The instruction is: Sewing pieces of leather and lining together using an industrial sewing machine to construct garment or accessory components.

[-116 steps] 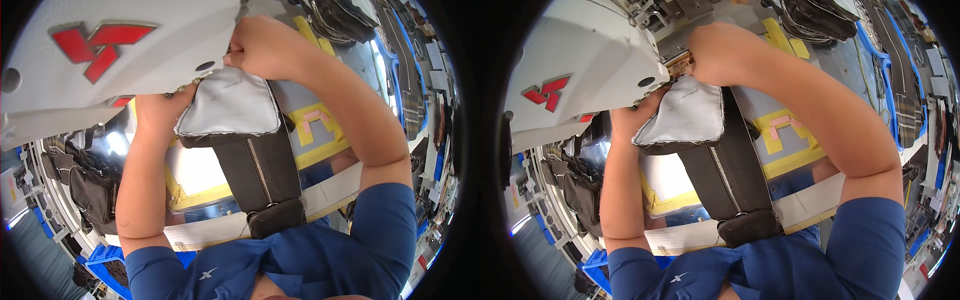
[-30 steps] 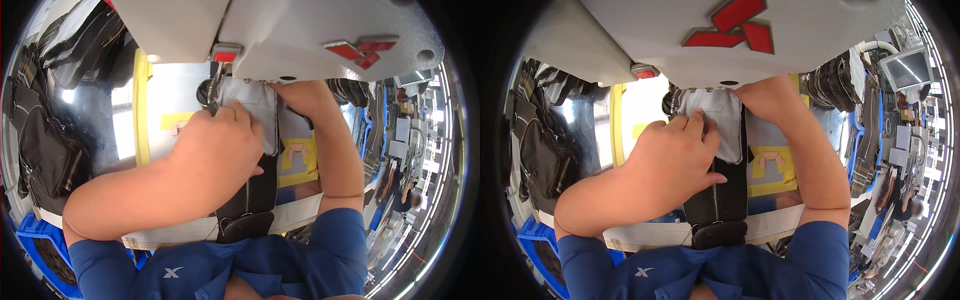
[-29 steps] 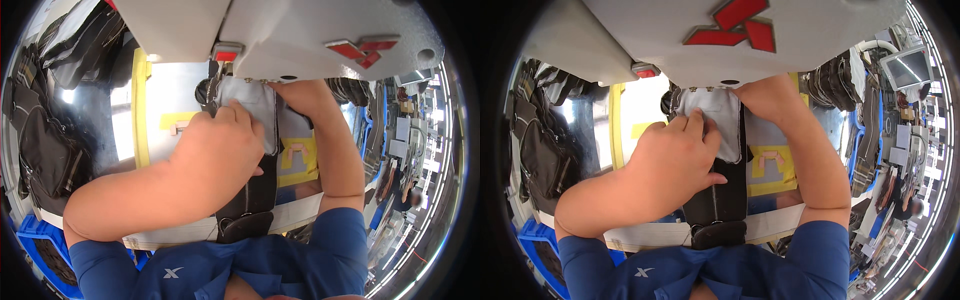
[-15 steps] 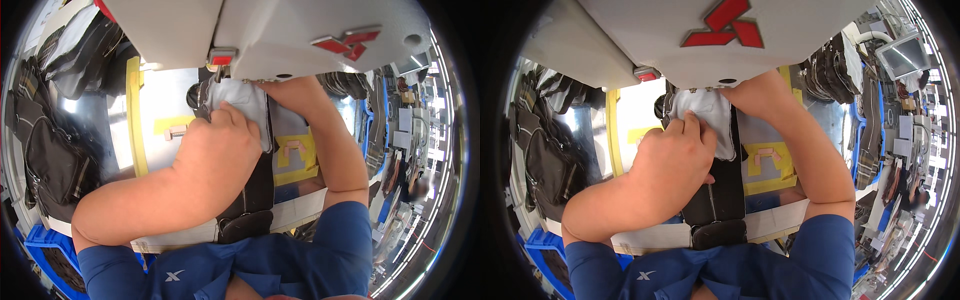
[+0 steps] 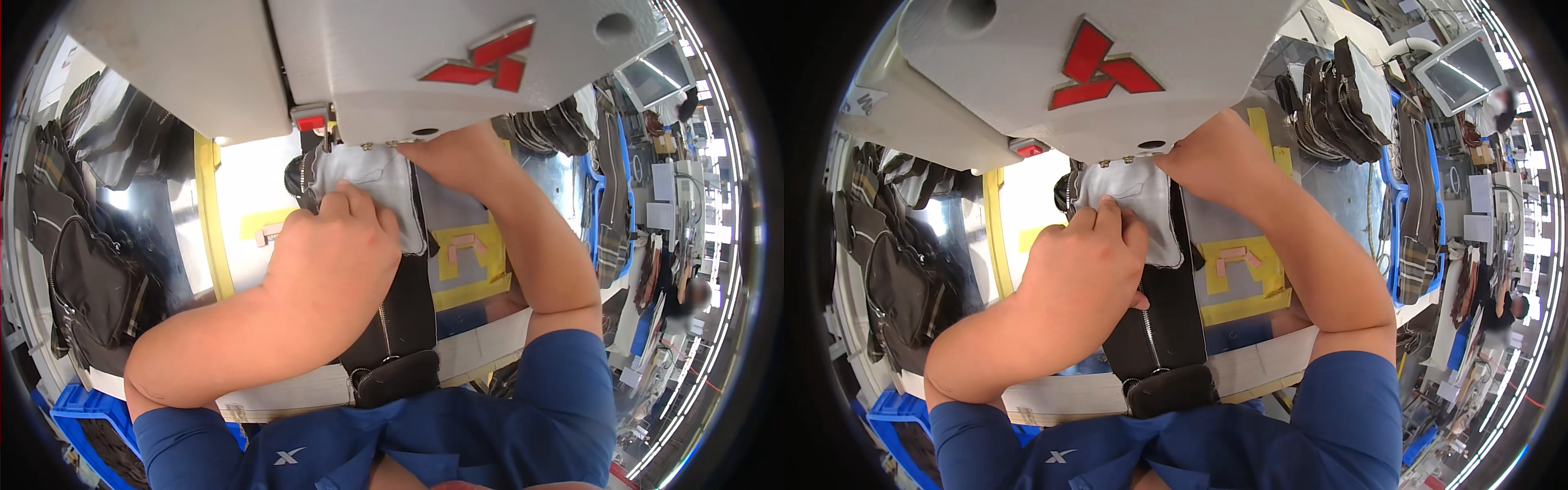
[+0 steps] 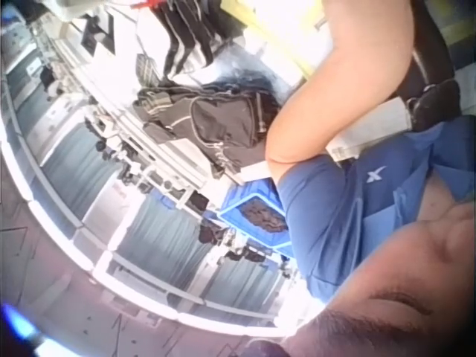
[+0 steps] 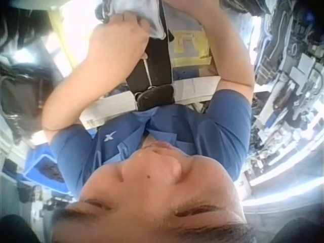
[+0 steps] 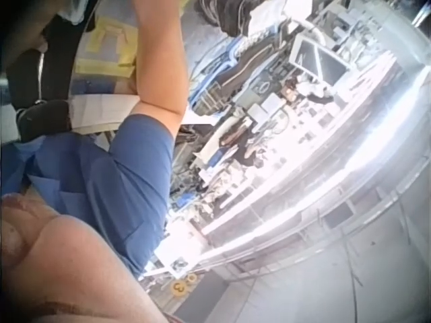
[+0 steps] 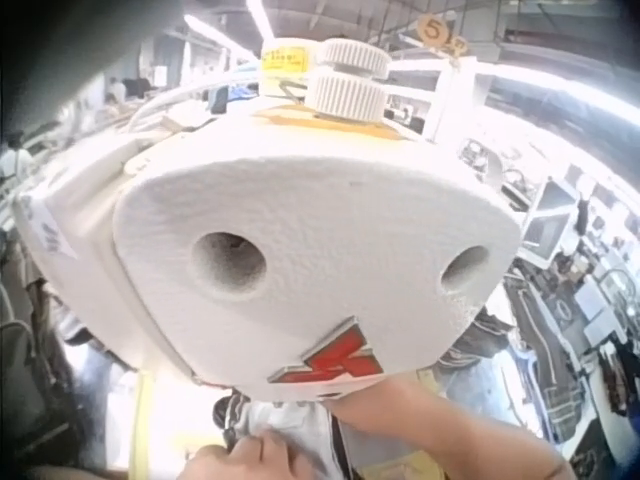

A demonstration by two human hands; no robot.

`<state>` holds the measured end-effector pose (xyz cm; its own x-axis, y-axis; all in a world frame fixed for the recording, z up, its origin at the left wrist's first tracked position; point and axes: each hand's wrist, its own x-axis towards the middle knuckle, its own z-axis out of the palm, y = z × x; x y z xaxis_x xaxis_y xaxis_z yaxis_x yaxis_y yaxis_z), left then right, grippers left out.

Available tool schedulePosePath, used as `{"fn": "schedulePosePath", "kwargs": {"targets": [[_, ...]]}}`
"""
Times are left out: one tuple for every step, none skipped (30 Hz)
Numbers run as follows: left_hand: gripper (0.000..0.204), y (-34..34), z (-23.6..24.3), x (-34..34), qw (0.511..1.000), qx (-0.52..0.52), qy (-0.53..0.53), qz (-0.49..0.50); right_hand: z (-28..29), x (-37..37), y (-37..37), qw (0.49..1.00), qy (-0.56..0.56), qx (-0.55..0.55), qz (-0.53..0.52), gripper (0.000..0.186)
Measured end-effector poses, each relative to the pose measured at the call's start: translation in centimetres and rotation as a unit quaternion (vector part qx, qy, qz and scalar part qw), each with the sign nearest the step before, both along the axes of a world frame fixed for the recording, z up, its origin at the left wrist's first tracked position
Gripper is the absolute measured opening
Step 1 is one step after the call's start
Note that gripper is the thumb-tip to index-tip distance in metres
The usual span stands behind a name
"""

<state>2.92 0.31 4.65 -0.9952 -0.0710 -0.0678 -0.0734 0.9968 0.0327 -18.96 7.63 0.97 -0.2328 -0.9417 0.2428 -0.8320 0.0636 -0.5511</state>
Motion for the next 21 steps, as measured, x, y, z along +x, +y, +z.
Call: {"fn": "schedulePosePath", "kwargs": {"targets": [[0.043,-0.2,0.0,0.0,1.0,0.004,0.001,-0.002,0.0,0.0,-0.1,1.0,0.004,0.02,-0.015,0.033],[0.042,-0.2,-0.1,0.0,1.0,0.009,0.001,-0.002,-0.1,0.0,-0.2,0.999,0.007,0.041,-0.026,0.033],[0.042,-0.3,-0.1,0.0,1.0,0.008,0.001,-0.001,0.0,0.2,-0.3,0.999,0.007,0.04,-0.025,0.033],[0.042,-0.4,0.0,0.0,1.0,0.002,0.006,-0.004,0.2,0.4,-0.4,0.998,0.007,0.042,-0.038,0.033],[0.042,-0.4,-0.1,0.1,1.0,-0.003,0.009,-0.008,0.2,0.7,-0.4,0.998,0.006,0.046,-0.051,0.033],[0.042,-0.4,-0.1,0.1,1.0,-0.005,0.007,-0.009,0.1,0.7,-0.4,0.998,0.004,0.044,-0.052,0.033],[0.044,-0.4,-0.2,0.1,1.0,-0.007,0.01,-0.008,0.0,0.6,-0.6,0.998,0.0,0.041,-0.051,0.033],[0.046,-0.4,-0.1,0.1,1.0,-0.01,0.01,-0.008,0.0,0.6,-0.6,0.998,-0.005,0.038,-0.051,0.032],[0.046,-0.4,0.1,0.1,1.0,-0.015,0.007,-0.01,0.0,0.6,-0.6,0.998,-0.008,0.033,-0.054,0.032],[0.05,-0.5,0.5,0.0,1.0,-0.002,-0.011,-0.015,0.1,0.5,-0.6,0.998,-0.011,0.024,-0.051,0.031],[0.054,-0.6,0.7,-0.1,0.999,0.009,-0.031,-0.02,0.0,0.5,-0.7,0.999,-0.014,0.014,-0.049,0.029],[0.054,-0.6,0.9,-0.2,0.999,0.001,-0.034,-0.024,0.0,0.4,-0.8,0.998,-0.018,0.006,-0.053,0.029],[0.058,-0.6,1.2,-0.2,0.999,0.007,-0.044,-0.023,-0.1,0.2,-0.9,0.998,-0.031,0.03,-0.042,0.028],[0.063,-0.6,1.4,-0.3,0.998,0.012,-0.051,-0.025,-0.1,-0.1,-0.9,0.997,-0.04,0.052,-0.034,0.028],[0.063,-0.5,1.6,-0.5,0.998,0.002,-0.051,-0.032,-0.5,-0.2,-0.8,0.997,-0.04,0.042,-0.041,0.028],[0.063,-0.4,1.8,-0.7,0.997,0.006,-0.071,-0.027,-1.2,-0.1,-0.6,0.998,-0.008,0.028,-0.056,0.028],[0.064,-0.3,1.8,-0.7,0.995,0.01,-0.093,-0.02,-1.7,0.0,-0.6,0.997,0.022,0.014,-0.07,0.028],[0.064,-0.2,1.8,-0.8,0.995,-0.001,-0.093,-0.024,-1.7,0.0,-0.6,0.997,0.022,0.004,-0.075,0.028],[0.064,-0.2,1.8,-0.9,0.995,-0.002,-0.093,-0.021,-1.6,0.0,-0.7,0.996,-0.013,0.038,-0.082,0.027],[0.065,-0.2,1.8,-0.8,0.996,-0.001,-0.09,-0.019,-1.3,0.0,-0.6,0.992,-0.047,0.072,-0.088,0.026],[0.065,-0.3,1.8,-0.7,0.996,-0.009,-0.086,-0.024,-1.2,0.0,-0.7,0.993,-0.044,0.064,-0.094,0.026]]}}
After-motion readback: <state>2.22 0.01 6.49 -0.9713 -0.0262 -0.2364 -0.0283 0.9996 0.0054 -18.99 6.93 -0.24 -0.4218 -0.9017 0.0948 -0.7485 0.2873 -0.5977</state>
